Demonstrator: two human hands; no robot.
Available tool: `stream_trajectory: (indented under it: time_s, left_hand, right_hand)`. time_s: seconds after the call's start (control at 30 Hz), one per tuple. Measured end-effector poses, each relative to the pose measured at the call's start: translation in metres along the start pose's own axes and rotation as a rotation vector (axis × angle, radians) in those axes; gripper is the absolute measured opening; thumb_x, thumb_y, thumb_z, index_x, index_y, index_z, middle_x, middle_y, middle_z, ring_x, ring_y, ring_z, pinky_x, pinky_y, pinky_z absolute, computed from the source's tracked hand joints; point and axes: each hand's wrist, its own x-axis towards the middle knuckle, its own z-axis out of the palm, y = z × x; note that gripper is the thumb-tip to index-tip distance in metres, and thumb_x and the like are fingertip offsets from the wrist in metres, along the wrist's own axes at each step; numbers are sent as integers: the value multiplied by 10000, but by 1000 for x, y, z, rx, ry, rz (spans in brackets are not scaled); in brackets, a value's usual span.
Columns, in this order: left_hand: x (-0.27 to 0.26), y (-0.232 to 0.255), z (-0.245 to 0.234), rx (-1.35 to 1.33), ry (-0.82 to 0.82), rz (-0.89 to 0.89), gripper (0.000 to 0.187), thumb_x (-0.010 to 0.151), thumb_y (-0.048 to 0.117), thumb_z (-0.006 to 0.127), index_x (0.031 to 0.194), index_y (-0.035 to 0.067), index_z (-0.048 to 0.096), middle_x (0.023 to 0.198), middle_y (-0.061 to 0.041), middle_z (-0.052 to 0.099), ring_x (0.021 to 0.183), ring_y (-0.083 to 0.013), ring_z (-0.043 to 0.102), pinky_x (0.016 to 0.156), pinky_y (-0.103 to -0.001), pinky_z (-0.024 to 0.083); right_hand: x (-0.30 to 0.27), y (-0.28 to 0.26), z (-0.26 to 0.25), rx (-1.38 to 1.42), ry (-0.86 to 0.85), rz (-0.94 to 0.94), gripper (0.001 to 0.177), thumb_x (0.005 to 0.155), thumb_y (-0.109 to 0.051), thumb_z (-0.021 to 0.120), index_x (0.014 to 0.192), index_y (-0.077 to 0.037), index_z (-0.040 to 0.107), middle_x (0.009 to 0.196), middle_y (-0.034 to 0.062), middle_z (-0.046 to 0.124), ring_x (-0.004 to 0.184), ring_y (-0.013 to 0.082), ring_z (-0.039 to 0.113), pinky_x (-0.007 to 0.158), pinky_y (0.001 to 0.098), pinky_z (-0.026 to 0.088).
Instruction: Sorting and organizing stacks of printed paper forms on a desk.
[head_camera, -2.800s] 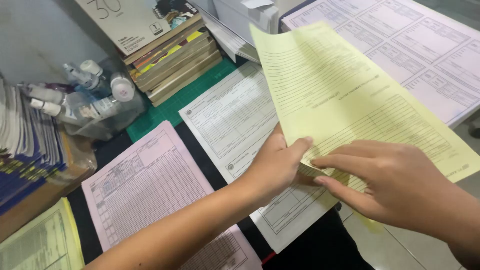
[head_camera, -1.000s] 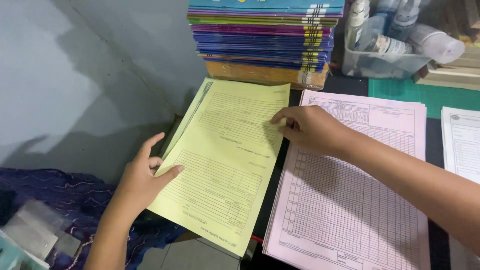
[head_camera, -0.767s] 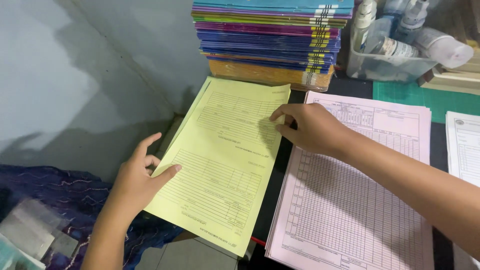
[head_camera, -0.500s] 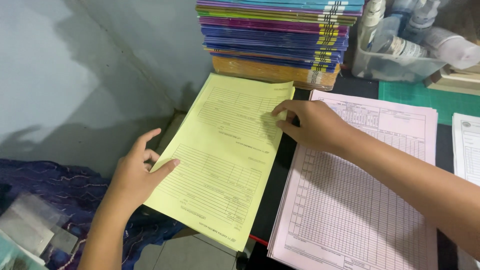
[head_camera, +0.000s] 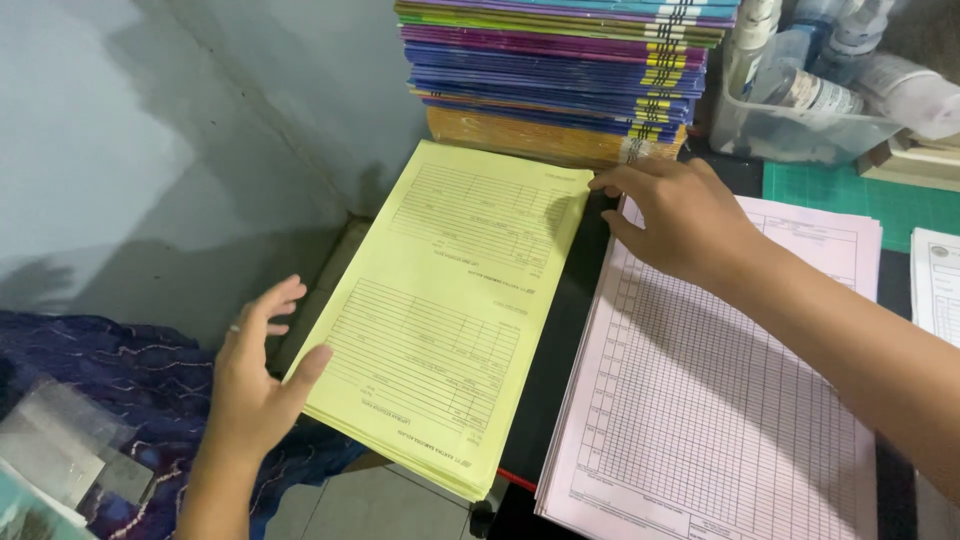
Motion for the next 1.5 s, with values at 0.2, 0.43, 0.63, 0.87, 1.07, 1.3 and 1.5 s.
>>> stream_trajectory:
  time_s: [0.2, 0.43, 0.63, 0.87, 1.07, 1.3, 1.5]
  left_hand:
    - [-18, -25, 30, -488, 334, 228, 955, 820, 764, 294, 1166, -124, 365, 1126, -330, 506, 1088, -401, 541, 948, -467, 481]
    - [-18, -44, 47, -697, 427, 197, 894, 808, 757, 422, 1136, -74, 395, 1112, -216, 500, 1101, -420, 547, 1020, -497, 458]
    - [-14, -40, 48, -609, 455, 230, 857, 844, 742, 361, 1102, -75, 386, 1056, -246, 512, 1047, -415, 569, 984, -490, 485]
    - [-14, -42, 46, -622, 447, 211, 793, 847, 693, 404, 1078, -65, 401, 1039, -247, 524, 1030, -391, 580, 984, -483, 489]
    - [-11, -35, 42, -608, 458, 193, 716, 857, 630, 428, 1061, -56, 406, 995, -246, 526, 1007, -387, 586, 969, -485, 496]
    - [-16, -30, 27, 70, 418, 522, 652, 815, 598, 315, 997, 7, 523, 1033, -150, 616, 1008, -306, 573, 968, -473, 438]
    - [-31, 20, 48, 317, 429, 775, 629, 835, 656, 191, 885, 128, 528, 929, -60, 656, 944, -241, 542, 867, -439, 407]
  right_hand:
    - [5, 20, 27, -343, 98, -227, 377, 797, -96, 545, 1159, -165, 623, 1120, 70, 631, 858, 308, 636, 695, 399, 506]
    - [15, 25, 33, -418, 257, -356, 268, 778, -110, 621, 1019, -194, 702, 999, -12, 686, 936, 192, 632, 734, 337, 500]
    - [17, 32, 39, -346, 279, -363, 196, 801, -136, 653, 959, -225, 727, 942, -30, 687, 880, 188, 626, 701, 335, 470]
    - [19, 29, 40, -403, 255, -313, 221, 826, -175, 626, 1021, -232, 711, 945, -50, 696, 925, 147, 639, 691, 302, 455]
    - [20, 23, 34, -348, 218, -308, 203, 830, -132, 591, 993, -170, 706, 934, -12, 693, 897, 178, 645, 667, 322, 469]
    - [12, 7, 19, -198, 102, -285, 252, 794, -177, 654, 1013, -54, 653, 941, 103, 667, 851, 268, 629, 726, 379, 514]
    - [-1, -21, 16, -291, 2, -345, 126, 821, -255, 602, 842, -135, 634, 721, -4, 638, 633, 202, 583, 601, 338, 457]
